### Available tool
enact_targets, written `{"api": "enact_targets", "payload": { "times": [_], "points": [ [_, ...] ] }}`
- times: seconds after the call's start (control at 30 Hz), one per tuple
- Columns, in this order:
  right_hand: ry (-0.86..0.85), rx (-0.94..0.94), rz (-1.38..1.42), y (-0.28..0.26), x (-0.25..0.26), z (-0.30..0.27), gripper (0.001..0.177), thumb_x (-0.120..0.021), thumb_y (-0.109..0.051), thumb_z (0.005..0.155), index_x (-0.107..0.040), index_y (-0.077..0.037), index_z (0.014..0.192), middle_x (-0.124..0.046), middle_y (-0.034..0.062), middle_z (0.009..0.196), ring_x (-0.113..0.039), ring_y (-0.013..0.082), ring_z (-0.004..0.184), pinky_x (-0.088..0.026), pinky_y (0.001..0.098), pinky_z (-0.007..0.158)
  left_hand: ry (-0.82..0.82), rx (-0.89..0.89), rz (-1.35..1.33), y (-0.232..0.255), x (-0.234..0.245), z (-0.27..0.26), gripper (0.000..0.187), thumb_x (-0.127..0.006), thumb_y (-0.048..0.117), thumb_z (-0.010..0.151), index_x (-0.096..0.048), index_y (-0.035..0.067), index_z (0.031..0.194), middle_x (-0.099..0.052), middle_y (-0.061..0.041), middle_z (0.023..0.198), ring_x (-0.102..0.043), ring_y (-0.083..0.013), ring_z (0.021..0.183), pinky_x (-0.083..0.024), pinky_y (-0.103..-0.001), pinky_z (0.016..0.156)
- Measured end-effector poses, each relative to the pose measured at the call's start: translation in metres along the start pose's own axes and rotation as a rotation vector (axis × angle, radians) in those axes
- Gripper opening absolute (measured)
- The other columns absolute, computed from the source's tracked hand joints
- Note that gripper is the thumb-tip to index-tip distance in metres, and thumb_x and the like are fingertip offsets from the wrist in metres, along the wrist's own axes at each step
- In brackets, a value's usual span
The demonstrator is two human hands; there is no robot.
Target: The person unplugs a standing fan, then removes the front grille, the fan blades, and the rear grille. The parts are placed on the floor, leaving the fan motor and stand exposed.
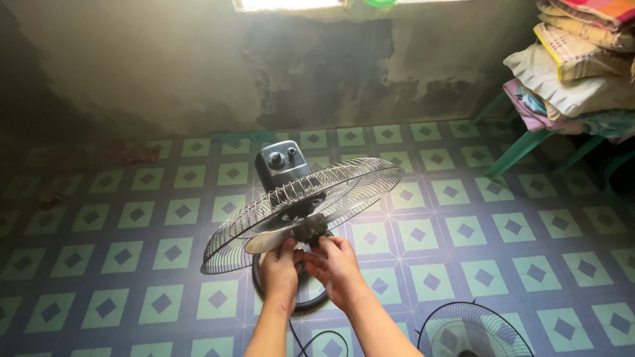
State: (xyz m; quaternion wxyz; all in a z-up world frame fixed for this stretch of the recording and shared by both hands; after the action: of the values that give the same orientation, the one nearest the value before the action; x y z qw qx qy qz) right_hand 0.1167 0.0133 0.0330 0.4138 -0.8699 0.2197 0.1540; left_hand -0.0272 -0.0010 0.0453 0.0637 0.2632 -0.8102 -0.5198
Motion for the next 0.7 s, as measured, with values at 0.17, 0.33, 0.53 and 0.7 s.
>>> {"api": "enact_targets", "payload": {
  "times": [0.17, 0.33, 0.53, 0.7],
  "points": [
    [0.021, -0.155, -0.018, 0.008, -0.002, -0.001, 0.046, -0.04, -0.045, 0.102, -0.056, -0.007, 0.122, -0.07, 0.0153, 0.106, -0.068, 0.0258, 0.091, -0.055, 0.0395, 0.076, 0.0, -0.025, -0.025, 0.002, -0.002, 0.003, 0.027, -0.064, 0.021, 0.096, -0.073, 0.0, 0.11, -0.074, -0.005, 0.095, -0.066, -0.0123, 0.075, -0.054, -0.03, 0.065],
    [0.073, 0.002, 0.129, 0.006, 0.001, 0.0, 0.026, -0.053, -0.031, 0.101, -0.049, -0.012, 0.118, -0.061, 0.0091, 0.1, -0.067, 0.0273, 0.094, -0.055, 0.0425, 0.079, -0.008, 0.06, -0.008, 0.0, -0.002, 0.002, 0.029, -0.062, 0.024, 0.096, -0.072, 0.002, 0.112, -0.074, -0.004, 0.097, -0.069, -0.0117, 0.078, -0.053, -0.03, 0.068],
    [0.093, -0.075, 0.1, 0.013, 0.002, 0.007, 0.035, -0.05, -0.038, 0.101, -0.058, -0.006, 0.113, -0.063, 0.0112, 0.098, -0.065, 0.0272, 0.091, -0.055, 0.0409, 0.076, 0.011, -0.063, 0.082, -0.002, 0.001, 0.007, 0.033, -0.063, 0.025, 0.095, -0.075, 0.001, 0.114, -0.077, -0.003, 0.1, -0.067, -0.0128, 0.086, -0.052, -0.03, 0.079],
    [-0.008, -0.024, 0.18, 0.01, 0.0, 0.014, 0.032, -0.053, -0.029, 0.099, -0.059, -0.003, 0.117, -0.066, 0.0155, 0.105, -0.068, 0.0292, 0.097, -0.058, 0.0406, 0.083, 0.003, -0.082, 0.054, -0.006, 0.001, 0.01, 0.033, -0.064, 0.024, 0.096, -0.074, -0.001, 0.115, -0.077, -0.005, 0.103, -0.067, -0.0127, 0.089, -0.052, -0.03, 0.082]
  ]
}}
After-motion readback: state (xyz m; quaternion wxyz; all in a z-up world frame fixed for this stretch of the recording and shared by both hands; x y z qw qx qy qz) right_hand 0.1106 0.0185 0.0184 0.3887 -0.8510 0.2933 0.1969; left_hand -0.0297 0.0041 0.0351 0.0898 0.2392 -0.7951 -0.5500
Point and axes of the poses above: each hand's wrist, its own z-axis towards the middle knuckle, its own x-axis out of the back of the hand, y = z × x, the point moved 7 cm from there along z, towards the middle knuckle
